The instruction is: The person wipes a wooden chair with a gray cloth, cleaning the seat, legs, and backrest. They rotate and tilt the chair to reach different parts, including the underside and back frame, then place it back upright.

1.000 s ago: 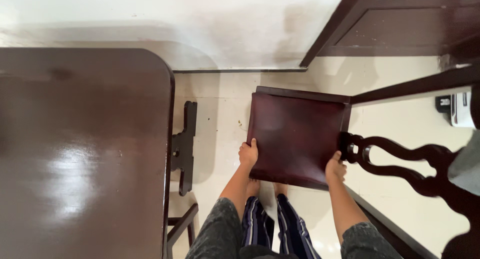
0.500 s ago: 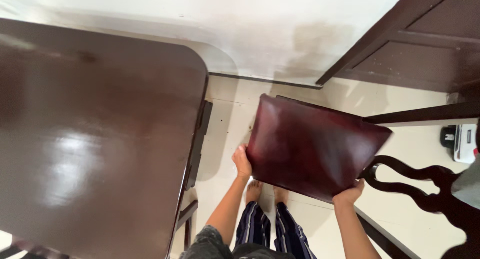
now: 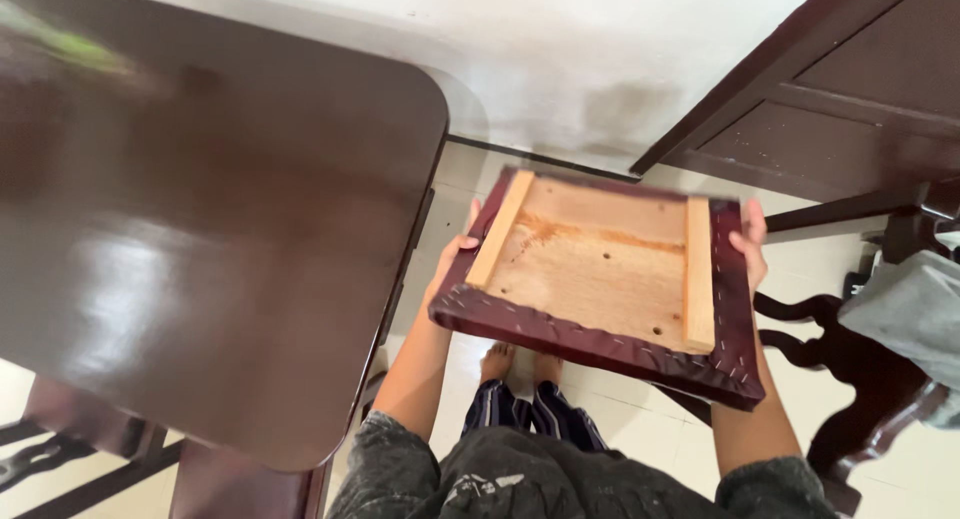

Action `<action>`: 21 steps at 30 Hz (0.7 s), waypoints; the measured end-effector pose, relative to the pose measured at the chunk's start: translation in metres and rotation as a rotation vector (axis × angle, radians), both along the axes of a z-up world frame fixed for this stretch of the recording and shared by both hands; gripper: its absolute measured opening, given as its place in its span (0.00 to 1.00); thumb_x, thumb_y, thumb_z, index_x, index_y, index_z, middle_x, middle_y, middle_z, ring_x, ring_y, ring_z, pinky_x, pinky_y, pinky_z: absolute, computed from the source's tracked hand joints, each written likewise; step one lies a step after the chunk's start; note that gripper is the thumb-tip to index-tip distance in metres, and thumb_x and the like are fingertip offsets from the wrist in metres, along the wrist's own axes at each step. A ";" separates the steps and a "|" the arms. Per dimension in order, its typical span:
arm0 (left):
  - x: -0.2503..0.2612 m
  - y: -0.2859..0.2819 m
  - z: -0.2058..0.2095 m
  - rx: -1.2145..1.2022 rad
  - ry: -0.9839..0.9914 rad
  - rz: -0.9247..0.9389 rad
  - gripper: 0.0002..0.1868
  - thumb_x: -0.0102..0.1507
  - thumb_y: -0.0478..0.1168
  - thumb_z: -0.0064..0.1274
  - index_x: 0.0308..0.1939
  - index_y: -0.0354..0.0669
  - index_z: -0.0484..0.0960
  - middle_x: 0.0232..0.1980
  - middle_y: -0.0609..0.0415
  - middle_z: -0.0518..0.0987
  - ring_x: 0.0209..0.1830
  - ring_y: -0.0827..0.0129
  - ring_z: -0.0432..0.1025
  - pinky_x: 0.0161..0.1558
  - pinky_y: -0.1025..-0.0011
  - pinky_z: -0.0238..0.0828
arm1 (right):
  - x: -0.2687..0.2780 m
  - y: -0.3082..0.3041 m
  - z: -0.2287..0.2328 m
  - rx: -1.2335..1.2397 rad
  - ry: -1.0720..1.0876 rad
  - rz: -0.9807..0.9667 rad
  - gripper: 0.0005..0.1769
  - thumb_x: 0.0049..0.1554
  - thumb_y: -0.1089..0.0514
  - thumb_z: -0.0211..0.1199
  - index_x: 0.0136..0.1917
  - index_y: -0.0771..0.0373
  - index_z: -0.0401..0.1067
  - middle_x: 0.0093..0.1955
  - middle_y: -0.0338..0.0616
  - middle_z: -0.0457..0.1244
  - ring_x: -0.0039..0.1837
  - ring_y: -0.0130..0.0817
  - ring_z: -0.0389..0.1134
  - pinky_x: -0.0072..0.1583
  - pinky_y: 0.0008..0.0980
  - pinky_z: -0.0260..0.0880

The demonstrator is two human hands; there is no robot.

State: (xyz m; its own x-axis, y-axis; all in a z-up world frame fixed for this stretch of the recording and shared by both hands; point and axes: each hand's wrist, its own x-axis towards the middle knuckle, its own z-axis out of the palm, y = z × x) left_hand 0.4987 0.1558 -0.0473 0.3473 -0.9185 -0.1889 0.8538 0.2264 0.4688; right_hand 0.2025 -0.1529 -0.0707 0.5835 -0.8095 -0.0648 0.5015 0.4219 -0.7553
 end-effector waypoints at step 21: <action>-0.054 0.083 -0.032 0.628 -0.448 0.408 0.46 0.70 0.68 0.35 0.68 0.25 0.72 0.64 0.43 0.78 0.61 0.62 0.71 0.65 0.65 0.64 | 0.018 -0.022 0.008 -0.108 0.465 0.492 0.33 0.59 0.52 0.66 0.75 0.63 0.63 0.66 0.44 0.64 0.65 0.41 0.66 0.66 0.44 0.65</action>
State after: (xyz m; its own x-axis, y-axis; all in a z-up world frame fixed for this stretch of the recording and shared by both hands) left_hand 0.4450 0.2391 -0.0789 0.7895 -0.4776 -0.3854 0.4676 0.0614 0.8818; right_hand 0.2204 -0.1751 -0.0626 0.8160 -0.4735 -0.3315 -0.1156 0.4283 -0.8962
